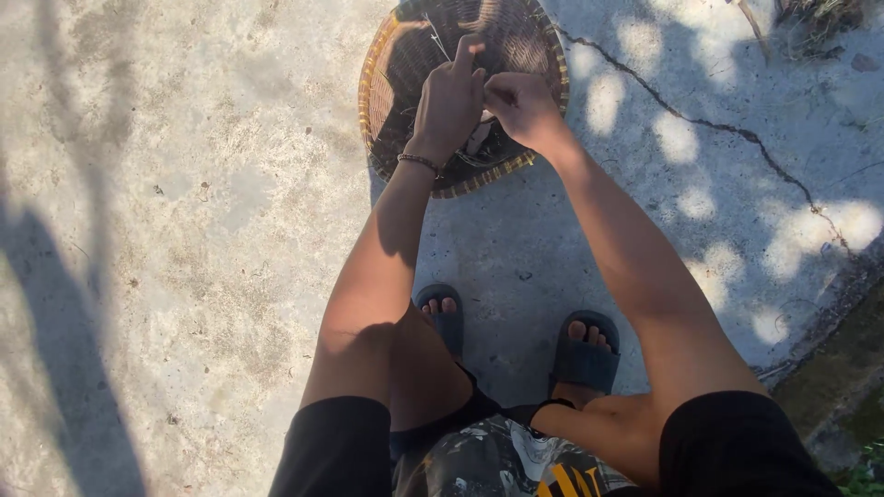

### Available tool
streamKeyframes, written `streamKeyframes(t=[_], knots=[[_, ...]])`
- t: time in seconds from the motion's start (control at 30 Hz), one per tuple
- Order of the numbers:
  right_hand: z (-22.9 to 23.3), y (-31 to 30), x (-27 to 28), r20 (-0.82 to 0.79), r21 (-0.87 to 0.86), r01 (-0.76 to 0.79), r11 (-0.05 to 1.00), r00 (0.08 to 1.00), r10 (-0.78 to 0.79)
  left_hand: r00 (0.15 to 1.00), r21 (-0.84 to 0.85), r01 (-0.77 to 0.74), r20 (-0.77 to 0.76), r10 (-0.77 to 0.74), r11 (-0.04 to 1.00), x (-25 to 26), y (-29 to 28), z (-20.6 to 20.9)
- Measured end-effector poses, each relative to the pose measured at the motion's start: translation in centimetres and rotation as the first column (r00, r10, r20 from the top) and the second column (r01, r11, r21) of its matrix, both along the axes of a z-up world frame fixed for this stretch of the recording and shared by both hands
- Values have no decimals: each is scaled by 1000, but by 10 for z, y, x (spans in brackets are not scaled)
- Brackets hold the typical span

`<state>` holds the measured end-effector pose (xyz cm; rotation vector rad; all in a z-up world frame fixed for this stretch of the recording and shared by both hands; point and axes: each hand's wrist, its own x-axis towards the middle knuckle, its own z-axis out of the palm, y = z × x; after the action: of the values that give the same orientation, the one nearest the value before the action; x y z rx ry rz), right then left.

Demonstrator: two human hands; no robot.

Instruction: Gathering dry grass, twigs, and small debris from the ground and placing them into a woven basket.

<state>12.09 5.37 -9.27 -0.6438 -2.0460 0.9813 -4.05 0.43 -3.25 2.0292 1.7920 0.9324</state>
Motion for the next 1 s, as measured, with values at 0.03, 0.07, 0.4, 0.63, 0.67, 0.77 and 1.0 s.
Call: streamKeyframes(t=[0.03, 0.07, 0.4, 0.63, 0.67, 0.77, 1.0], knots=[[0, -1, -2, -20, -144, 35, 989, 999, -38, 999, 58, 17, -52, -14, 998, 2, -1, -2], [0, -2, -4, -33, -286, 65, 956, 996, -78, 994, 115, 37, -105, -25, 993, 5, -2, -4], [22, 12, -43, -241, -505, 60, 861, 948, -208, 979, 185, -73, -172, 106, 980, -18, 21, -15], [24, 6, -88, -95, -547, 367, 752, 865, -492, 963, 255, -83, -229, 143, 964, -54, 24, -40], [23, 6, -95, -51, -558, 412, 720, 849, -525, 964, 167, -142, -200, 174, 976, -56, 21, -35], [17, 11, -109, 158, -672, 576, 465, 725, -671, 987, 58, -162, 20, 161, 985, -39, 10, -2], [-34, 22, -32, -130, -344, 293, 892, 926, -355, 999, 202, 32, -23, -28, 979, -24, -3, 4]])
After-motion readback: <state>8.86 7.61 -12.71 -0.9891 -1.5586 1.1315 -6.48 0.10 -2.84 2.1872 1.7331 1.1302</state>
